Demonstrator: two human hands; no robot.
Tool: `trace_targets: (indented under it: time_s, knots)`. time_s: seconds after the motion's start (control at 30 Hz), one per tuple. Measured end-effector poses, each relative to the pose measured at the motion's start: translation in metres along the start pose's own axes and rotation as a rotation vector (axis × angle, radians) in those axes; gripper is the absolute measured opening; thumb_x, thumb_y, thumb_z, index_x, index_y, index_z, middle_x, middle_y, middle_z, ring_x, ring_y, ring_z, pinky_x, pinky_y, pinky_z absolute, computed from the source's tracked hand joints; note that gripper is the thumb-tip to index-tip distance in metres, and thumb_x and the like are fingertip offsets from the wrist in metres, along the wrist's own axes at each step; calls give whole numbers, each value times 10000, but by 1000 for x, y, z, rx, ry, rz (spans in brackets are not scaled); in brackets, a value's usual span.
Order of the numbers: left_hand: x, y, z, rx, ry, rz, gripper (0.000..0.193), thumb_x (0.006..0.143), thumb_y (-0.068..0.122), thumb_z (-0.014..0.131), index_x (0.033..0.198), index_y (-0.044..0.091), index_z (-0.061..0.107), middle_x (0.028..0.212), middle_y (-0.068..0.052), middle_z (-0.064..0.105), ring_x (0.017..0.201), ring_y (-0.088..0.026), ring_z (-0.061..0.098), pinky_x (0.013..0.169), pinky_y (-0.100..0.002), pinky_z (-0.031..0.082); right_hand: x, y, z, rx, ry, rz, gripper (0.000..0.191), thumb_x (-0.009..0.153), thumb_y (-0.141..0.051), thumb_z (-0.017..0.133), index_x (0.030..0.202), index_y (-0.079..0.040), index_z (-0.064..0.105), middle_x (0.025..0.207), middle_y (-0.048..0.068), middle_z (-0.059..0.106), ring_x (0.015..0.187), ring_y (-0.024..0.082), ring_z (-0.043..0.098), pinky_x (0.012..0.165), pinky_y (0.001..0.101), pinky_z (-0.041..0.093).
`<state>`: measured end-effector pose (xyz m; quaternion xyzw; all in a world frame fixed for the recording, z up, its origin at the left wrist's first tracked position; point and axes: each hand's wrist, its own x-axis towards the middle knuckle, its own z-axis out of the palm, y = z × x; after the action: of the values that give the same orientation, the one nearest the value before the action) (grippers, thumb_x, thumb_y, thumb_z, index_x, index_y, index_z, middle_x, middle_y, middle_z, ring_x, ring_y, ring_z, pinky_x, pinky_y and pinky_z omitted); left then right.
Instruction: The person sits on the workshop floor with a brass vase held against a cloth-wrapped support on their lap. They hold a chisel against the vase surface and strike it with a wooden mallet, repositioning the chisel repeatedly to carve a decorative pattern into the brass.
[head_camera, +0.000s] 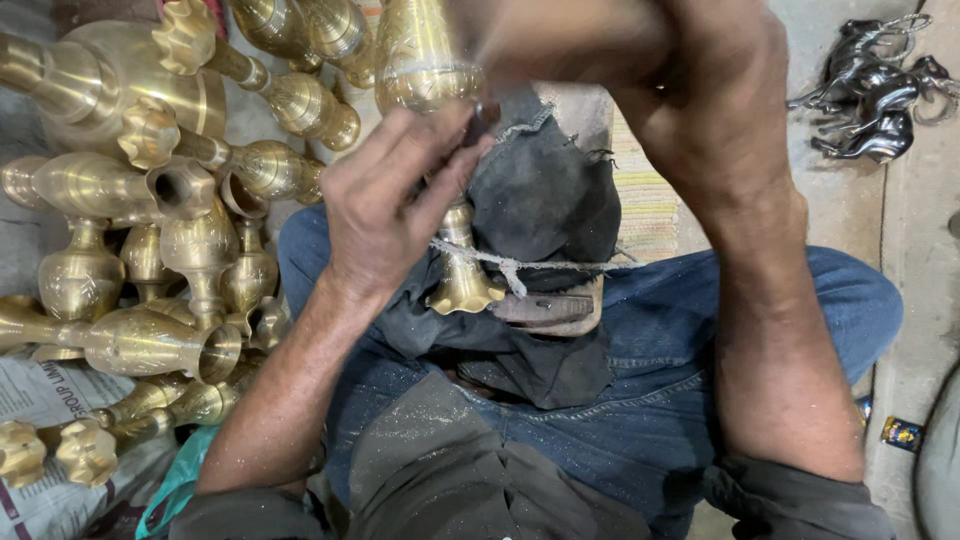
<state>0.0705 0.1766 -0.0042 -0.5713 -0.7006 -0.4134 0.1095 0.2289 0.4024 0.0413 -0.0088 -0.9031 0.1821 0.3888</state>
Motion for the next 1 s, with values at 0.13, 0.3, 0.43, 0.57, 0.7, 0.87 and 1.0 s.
trace_targets:
  time_s: [0.13,0.3,0.43,0.57,0.7,0.87,1.0]
  knots:
    - [2,8,-4,5,-21,-46,308,1015,123,829,1274,51,679,1023,-61,731,914,-143,761,751,-231,680,3,-4,-2,-196,3,32,267,964,1,839,1134,-54,640,921,134,668,820,337,690,700,445,521]
    - [8,13,-5,14,11,-60,279,1019,100,830,1222,18,657,1082,-81,733,974,-165,772,815,-267,678,1,-2,-2,-205,-15,14,240,946,11,805,1098,-36,625,905,139,645,858,344,662,731,460,496]
    - [8,14,-4,-84,-3,-131,242,1030,62,823,1213,22,670,1084,-82,748,988,-166,797,827,-274,662,0,-3,0,-78,-27,93,258,926,48,766,1130,1,616,927,161,645,885,348,666,756,457,497]
    - [7,13,-2,-92,19,-124,299,1028,30,795,1288,-22,658,1129,-118,751,1013,-188,793,831,-279,657,1,-5,-1,-82,-13,61,312,915,34,804,1154,-11,609,931,156,647,883,342,667,748,448,504]
    - [7,11,0,-87,17,-119,257,1046,51,810,1254,10,665,1085,-92,757,996,-171,801,839,-272,660,0,-6,-4,-190,-19,-10,315,914,15,825,1139,-31,608,907,155,647,850,342,665,732,456,507]
    - [5,11,0,-77,3,-119,242,1032,64,822,1223,36,677,1059,-82,753,982,-166,802,818,-257,656,-3,-3,-4,-178,-54,34,280,922,23,813,1114,-31,616,876,153,645,813,343,666,694,455,499]
    - [7,14,0,-85,16,-100,302,1036,49,809,1292,-9,658,1107,-96,746,1008,-180,795,838,-267,657,-5,0,-1,-87,-30,83,294,938,2,802,1147,1,595,937,165,644,849,364,672,716,460,505]
